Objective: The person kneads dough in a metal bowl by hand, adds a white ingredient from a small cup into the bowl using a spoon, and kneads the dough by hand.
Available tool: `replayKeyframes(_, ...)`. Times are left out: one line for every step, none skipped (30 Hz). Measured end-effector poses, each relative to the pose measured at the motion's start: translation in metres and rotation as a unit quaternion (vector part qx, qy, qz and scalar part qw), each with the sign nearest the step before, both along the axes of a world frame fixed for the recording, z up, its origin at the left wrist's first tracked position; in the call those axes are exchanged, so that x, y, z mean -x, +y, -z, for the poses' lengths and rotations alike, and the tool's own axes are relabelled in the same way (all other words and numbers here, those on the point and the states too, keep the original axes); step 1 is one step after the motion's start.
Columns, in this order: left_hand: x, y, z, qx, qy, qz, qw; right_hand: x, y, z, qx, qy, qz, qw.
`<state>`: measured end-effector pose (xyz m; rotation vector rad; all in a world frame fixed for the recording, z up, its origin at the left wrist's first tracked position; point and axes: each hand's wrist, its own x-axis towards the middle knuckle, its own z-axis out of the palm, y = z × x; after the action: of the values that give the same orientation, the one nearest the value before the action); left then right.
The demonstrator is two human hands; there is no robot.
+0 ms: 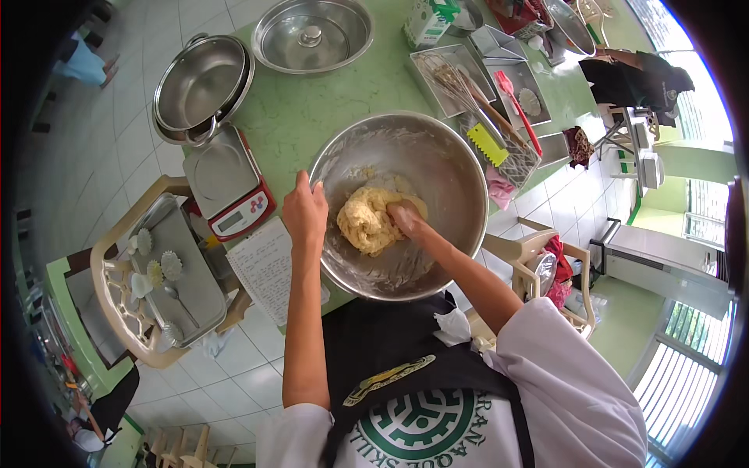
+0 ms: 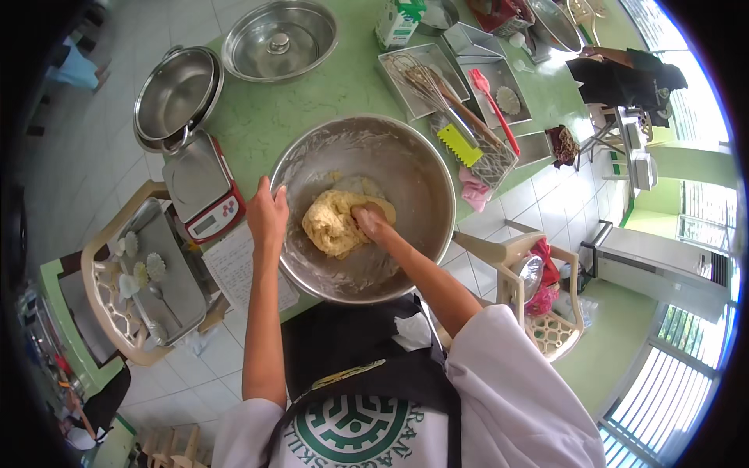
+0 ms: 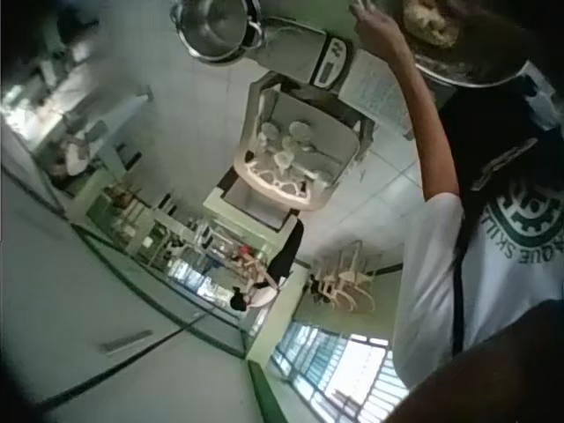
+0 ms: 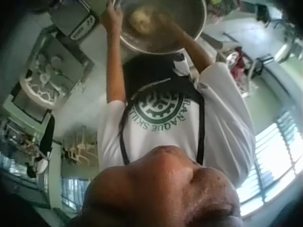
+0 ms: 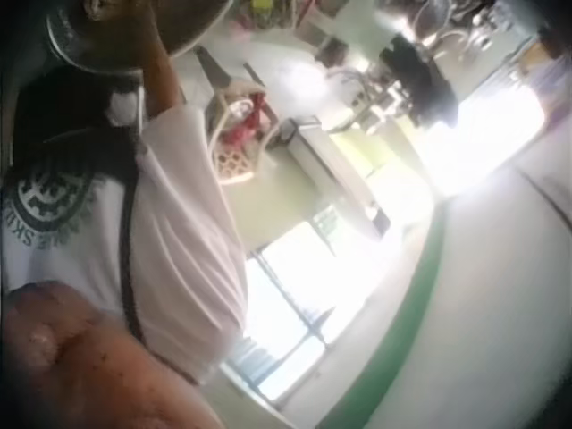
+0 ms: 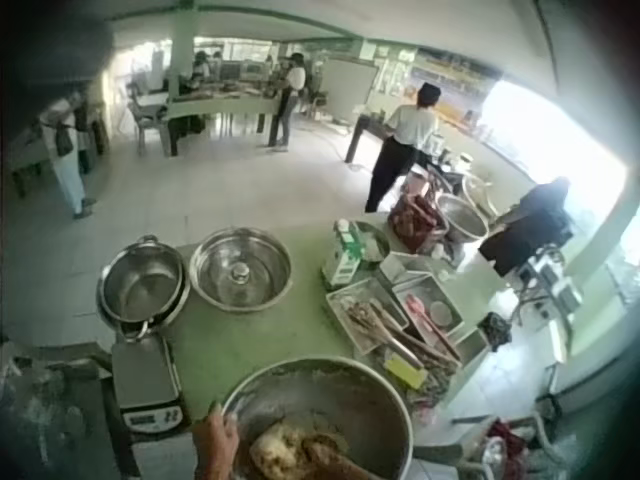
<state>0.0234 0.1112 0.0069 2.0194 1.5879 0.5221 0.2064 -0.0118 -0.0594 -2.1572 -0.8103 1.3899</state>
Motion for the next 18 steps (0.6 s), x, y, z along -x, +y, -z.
replayKeyframes(-0.003, 0.0, -0.002, 0.002, -0.01, 0.01, 1.0, -0.004, 0.004, 0.005, -0.079, -0.074, -0.034, 0.994)
replayKeyframes(0.0, 0.001, -0.002, 0.005, -0.015, 0.014, 1.0, 0.002, 0.019, -0.001, -0.075, -0.068, -0.041, 0.994)
replayKeyframes(0.001, 0.002, -0.001, 0.009, -0.009, 0.007, 1.0, 0.006, 0.04, -0.005, -0.049, -0.082, 0.027, 0.995)
replayKeyframes(0.0, 0.004, -0.001, 0.0, -0.029, 0.025, 0.999, 0.008, 0.059, -0.011, -0.025, -0.097, 0.099, 0.99)
replayKeyframes(0.004, 0.002, -0.001, -0.007, -0.046, 0.039, 0.998, 0.005, 0.066, -0.009, -0.021, -0.091, 0.093, 0.991)
replayKeyframes(0.005, 0.003, 0.0, -0.004, -0.04, 0.034, 0.999, -0.004, 0.07, -0.01, 0.025, 0.04, 0.101, 0.994)
replayKeyframes(0.005, 0.005, 0.0, 0.017, -0.029, 0.039, 0.999, -0.012, 0.066, -0.009, 0.075, 0.169, 0.103, 0.977)
replayKeyframes(0.007, 0.008, 0.0, 0.034, -0.018, 0.043, 0.998, -0.02, 0.062, -0.006, 0.08, 0.176, 0.092, 0.977)
replayKeyframes(0.008, 0.007, 0.006, 0.033, -0.028, 0.038, 0.998, -0.028, 0.057, -0.004, 0.092, 0.185, 0.032, 0.978)
replayKeyframes(0.006, 0.011, 0.004, 0.031, -0.022, 0.032, 0.999, -0.03, 0.059, -0.004, 0.097, 0.192, -0.023, 0.976)
replayKeyframes(0.003, 0.014, 0.005, 0.017, -0.032, 0.04, 0.999, -0.028, 0.075, -0.014, 0.097, 0.197, -0.029, 0.975)
replayKeyframes(0.006, 0.012, 0.006, 0.008, -0.039, 0.045, 0.998, -0.026, 0.094, -0.038, -0.072, -0.014, -0.159, 0.984)
replayKeyframes(0.003, 0.017, -0.002, 0.072, -0.034, 0.05, 0.996, -0.03, 0.1, -0.054, -0.236, -0.228, -0.268, 0.906)
replayKeyframes(-0.002, 0.021, 0.0, 0.07, -0.036, 0.052, 0.996, -0.027, 0.105, -0.052, -0.236, -0.231, -0.266, 0.906)
replayKeyframes(-0.008, 0.024, 0.002, 0.049, -0.025, 0.058, 0.997, -0.014, 0.11, -0.047, -0.188, -0.137, -0.258, 0.938)
replayKeyframes(-0.012, 0.029, 0.005, 0.028, -0.013, 0.064, 0.997, 0.0, 0.114, -0.038, -0.14, -0.04, -0.245, 0.959)
replayKeyframes(-0.015, 0.037, 0.007, 0.027, -0.015, 0.066, 0.997, 0.013, 0.109, -0.029, -0.139, -0.042, -0.243, 0.959)
replayKeyframes(-0.017, 0.043, 0.009, 0.005, -0.019, 0.082, 0.996, 0.028, 0.094, -0.02, -0.186, -0.106, -0.304, 0.928)
